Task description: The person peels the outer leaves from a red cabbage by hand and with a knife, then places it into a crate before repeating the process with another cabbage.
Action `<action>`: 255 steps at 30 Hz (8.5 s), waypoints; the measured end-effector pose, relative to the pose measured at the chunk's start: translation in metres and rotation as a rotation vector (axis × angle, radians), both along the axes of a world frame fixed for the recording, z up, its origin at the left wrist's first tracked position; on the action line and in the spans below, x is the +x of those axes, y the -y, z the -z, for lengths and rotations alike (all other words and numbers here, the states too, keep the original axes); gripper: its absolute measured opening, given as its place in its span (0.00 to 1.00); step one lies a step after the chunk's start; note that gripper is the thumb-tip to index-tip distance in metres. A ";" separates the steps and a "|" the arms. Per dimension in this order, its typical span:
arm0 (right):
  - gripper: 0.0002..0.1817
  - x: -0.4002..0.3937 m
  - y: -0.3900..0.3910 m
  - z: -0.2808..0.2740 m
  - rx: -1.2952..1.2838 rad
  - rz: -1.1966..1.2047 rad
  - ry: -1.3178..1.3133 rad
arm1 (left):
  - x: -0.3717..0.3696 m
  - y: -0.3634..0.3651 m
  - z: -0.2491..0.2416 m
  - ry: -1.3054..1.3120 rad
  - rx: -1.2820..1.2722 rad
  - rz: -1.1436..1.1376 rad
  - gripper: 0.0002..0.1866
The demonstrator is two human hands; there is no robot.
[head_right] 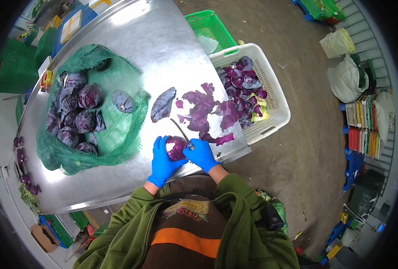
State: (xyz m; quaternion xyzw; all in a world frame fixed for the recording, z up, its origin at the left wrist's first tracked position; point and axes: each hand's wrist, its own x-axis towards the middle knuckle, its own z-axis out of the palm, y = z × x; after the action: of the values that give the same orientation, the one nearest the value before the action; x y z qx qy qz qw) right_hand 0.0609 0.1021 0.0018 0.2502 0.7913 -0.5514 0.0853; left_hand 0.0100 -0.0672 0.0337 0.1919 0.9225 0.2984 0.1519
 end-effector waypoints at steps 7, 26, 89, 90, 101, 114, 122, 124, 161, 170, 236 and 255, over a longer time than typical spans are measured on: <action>0.13 -0.003 -0.025 0.023 -0.305 0.216 0.239 | -0.033 0.035 0.029 0.417 0.412 -0.103 0.55; 0.19 -0.036 0.018 -0.021 -0.306 -0.186 -0.123 | 0.009 0.106 0.019 1.761 1.899 -0.753 0.48; 0.18 -0.015 0.009 0.003 -0.456 0.085 0.322 | -0.027 0.413 0.003 -0.078 1.578 -1.636 0.33; 0.17 -0.014 0.008 0.009 -0.448 0.086 0.312 | -0.050 0.400 -0.014 -0.077 1.585 -1.631 0.33; 0.28 -0.079 -0.103 0.078 -0.211 0.214 0.027 | -0.345 0.185 0.042 0.174 0.816 -1.163 0.36; 0.15 -0.044 -0.117 0.043 -0.273 0.533 -0.038 | -0.296 0.128 0.042 0.266 1.169 -1.168 0.31; 0.15 -0.073 -0.063 0.007 -0.407 0.268 0.072 | -0.303 0.111 0.026 0.300 1.017 -0.987 0.25; 0.16 -0.072 -0.062 -0.002 -0.405 0.276 0.061 | -0.332 0.092 0.024 0.396 0.889 -0.839 0.28; 0.15 0.023 -0.069 0.028 -0.596 0.500 0.099 | -0.298 -0.199 0.025 0.922 0.782 0.219 0.17; 0.15 0.012 -0.090 0.022 -0.410 0.547 0.109 | -0.185 -0.123 0.010 0.416 0.903 -0.319 0.27; 0.07 0.012 -0.013 0.029 0.749 -0.402 0.034 | -0.038 -0.018 0.033 0.171 0.202 0.009 0.54; 0.21 0.003 0.000 0.040 -0.500 0.022 0.244 | -0.002 0.032 0.039 0.688 0.646 -0.371 0.37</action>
State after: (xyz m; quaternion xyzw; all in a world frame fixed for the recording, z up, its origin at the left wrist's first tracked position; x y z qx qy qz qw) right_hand 0.0641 0.1020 -0.0383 0.2947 0.6118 -0.6961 0.2330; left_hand 0.0081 -0.0994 -0.0052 -0.0475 0.6981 0.6365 0.3243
